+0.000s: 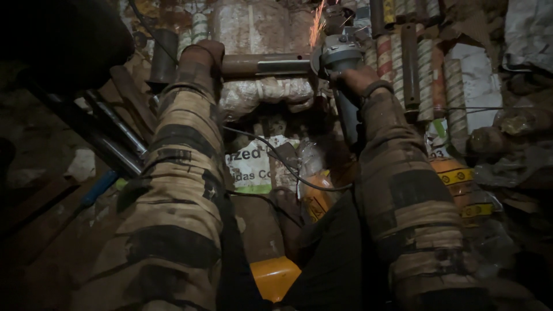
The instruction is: The person uses an angle grinder to grind the surface of a metal pipe held by hand on a cluttered workshop floor.
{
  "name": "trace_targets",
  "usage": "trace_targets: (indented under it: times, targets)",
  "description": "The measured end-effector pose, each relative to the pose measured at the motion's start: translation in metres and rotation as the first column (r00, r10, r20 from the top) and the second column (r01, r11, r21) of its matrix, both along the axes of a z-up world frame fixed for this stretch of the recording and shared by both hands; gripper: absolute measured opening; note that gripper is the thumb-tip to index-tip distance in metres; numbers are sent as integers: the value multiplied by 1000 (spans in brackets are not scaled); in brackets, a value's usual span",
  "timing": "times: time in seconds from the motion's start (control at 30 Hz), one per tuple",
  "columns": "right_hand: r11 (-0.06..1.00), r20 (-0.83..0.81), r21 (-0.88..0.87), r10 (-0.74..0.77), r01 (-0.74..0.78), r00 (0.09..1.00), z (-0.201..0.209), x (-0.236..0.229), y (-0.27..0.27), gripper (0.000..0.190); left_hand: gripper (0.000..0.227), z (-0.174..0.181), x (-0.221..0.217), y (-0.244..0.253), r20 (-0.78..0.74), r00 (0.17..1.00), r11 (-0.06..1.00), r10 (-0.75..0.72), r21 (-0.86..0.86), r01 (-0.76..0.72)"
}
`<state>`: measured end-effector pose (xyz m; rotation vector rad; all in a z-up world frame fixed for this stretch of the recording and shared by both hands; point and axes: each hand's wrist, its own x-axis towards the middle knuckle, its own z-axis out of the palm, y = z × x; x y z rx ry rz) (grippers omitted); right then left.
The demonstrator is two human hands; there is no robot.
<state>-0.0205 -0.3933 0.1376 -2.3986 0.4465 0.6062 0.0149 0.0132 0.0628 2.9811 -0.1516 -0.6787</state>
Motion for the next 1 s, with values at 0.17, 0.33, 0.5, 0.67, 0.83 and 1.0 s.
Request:
trace_targets:
  times: [0.17,0.33,0.5,0.67,0.83,1.0]
  targets:
    - [997,65,-66,32,-28,997,-2,2,8,57,50,-3,4,4,-11,1000,1000,-18,-18,17]
    - [990,128,-88,125,-114,984,-58,31,5,49,35,-40,28,11,22,999,999,-44,-17,44]
    - [972,37,-121,206,-200,978,-74,42,20,46,41,-44,31,11,17,999,999,-45,-27,45]
    - [932,200,-126,360,-340,911,-72,42,52,50,39,-52,33,12,47,999,999,-15,-34,16]
    - [927,116,-207,342,-314,933,-27,17,89,67,33,-83,53,20,76,996,996,-37,-74,43]
    - [938,63,-219,288,-268,956,-8,5,107,78,29,-78,46,17,101,995,996,-18,-80,26]
